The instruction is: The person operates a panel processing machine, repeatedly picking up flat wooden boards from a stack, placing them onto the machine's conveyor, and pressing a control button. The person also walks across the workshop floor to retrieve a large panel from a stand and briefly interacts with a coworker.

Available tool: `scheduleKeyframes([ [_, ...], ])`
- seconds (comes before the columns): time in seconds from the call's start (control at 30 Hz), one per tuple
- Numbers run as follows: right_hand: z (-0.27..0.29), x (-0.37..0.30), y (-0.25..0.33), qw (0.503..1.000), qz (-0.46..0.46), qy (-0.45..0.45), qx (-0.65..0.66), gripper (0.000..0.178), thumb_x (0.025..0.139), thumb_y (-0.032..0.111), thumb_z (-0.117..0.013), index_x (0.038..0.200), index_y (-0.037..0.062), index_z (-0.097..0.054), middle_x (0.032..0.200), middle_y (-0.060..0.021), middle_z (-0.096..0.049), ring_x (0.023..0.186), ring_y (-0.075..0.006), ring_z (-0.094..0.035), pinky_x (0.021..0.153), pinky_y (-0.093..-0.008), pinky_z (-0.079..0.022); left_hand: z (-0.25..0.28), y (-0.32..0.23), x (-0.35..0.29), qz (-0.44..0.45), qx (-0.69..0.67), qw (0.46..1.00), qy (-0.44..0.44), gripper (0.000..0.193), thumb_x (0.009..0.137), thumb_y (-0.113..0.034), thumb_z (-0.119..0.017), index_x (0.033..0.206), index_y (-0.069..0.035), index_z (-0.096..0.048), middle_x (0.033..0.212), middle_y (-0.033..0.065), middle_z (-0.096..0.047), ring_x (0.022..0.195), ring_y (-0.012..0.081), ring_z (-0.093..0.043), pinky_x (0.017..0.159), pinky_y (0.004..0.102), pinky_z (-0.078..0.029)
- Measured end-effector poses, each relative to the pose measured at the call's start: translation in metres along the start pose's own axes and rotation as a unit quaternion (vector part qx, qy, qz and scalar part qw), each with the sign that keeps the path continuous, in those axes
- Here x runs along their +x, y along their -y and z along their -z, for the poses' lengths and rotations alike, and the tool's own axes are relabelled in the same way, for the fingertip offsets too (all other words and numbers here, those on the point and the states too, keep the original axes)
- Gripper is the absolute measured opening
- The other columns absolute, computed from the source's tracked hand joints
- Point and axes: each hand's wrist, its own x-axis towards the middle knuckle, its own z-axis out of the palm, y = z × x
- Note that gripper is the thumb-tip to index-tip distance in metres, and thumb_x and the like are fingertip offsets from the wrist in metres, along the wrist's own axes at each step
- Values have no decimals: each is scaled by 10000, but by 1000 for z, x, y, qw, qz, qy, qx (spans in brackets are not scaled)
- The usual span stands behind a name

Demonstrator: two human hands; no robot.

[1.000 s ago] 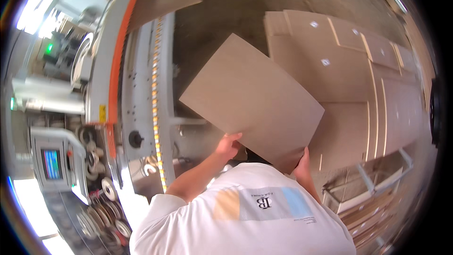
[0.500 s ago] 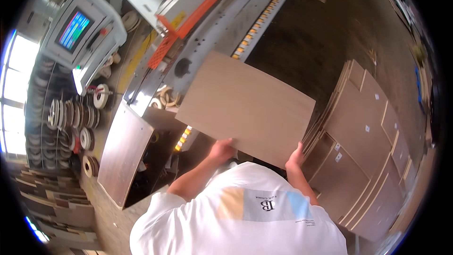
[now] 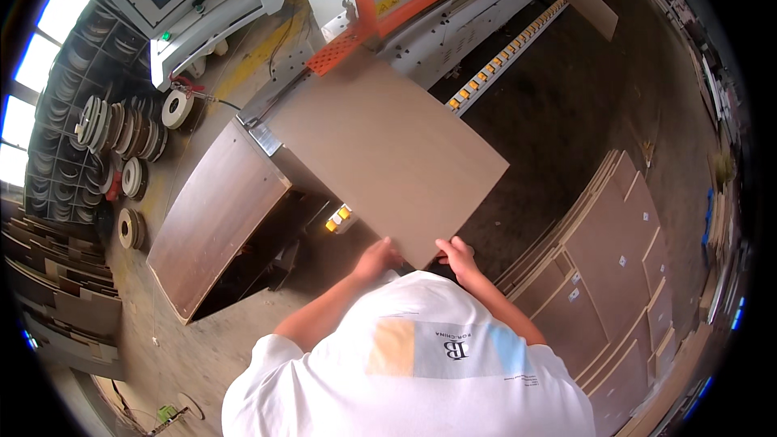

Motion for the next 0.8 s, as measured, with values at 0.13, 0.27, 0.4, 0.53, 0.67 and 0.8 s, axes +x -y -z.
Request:
scheduleKeyframes([
  [0.13,-23,8,23,994,36,84,-64,322,971,334,-695,1043,34,-600,995,-78,-694,874,-169,-686,788,-311,-545,-1,-9,-7,-50,49,997,-36,486,1118,-409,-375,1193,15,-600,983,132,-669,879,262,-685,827,409,-572],
  [0.27,-33,8,40,995,39,82,-39,338,970,352,-699,1012,36,-586,1024,-82,-682,903,-169,-680,792,-317,-552,6,-7,5,-52,11,997,-59,499,1110,-429,-391,1185,17,-603,932,122,-664,833,262,-688,780,403,-584],
  [0.4,-23,17,42,995,38,87,-40,353,970,363,-700,1037,36,-588,1032,-81,-677,910,-174,-678,799,-321,-553,-7,-23,6,-41,15,996,-72,502,1101,-444,-408,1169,12,-607,915,114,-653,821,253,-687,755,394,-587],
  [0.53,1,30,30,993,51,81,-63,378,977,368,-696,1108,29,-596,1008,-73,-691,914,-170,-677,802,-320,-549,-20,-27,22,-30,66,994,-85,513,1096,-461,-384,1181,-2,-596,912,164,-671,776,280,-690,700,427,-571],
  [0.67,35,30,8,994,45,27,-96,400,980,360,-701,1171,25,-591,1046,-68,-719,922,-161,-676,784,-322,-550,-42,-35,38,-44,40,995,-83,510,1079,-480,-426,1160,-14,-618,926,121,-673,845,254,-693,745,411,-588],
  [0.8,84,18,-29,991,49,-27,-121,448,949,367,-727,1221,24,-631,1032,-62,-734,876,-140,-682,762,-303,-550,-68,-46,62,-77,60,994,-57,492,1085,-489,-424,1138,-44,-628,928,89,-699,801,234,-692,715,375,-580],
])
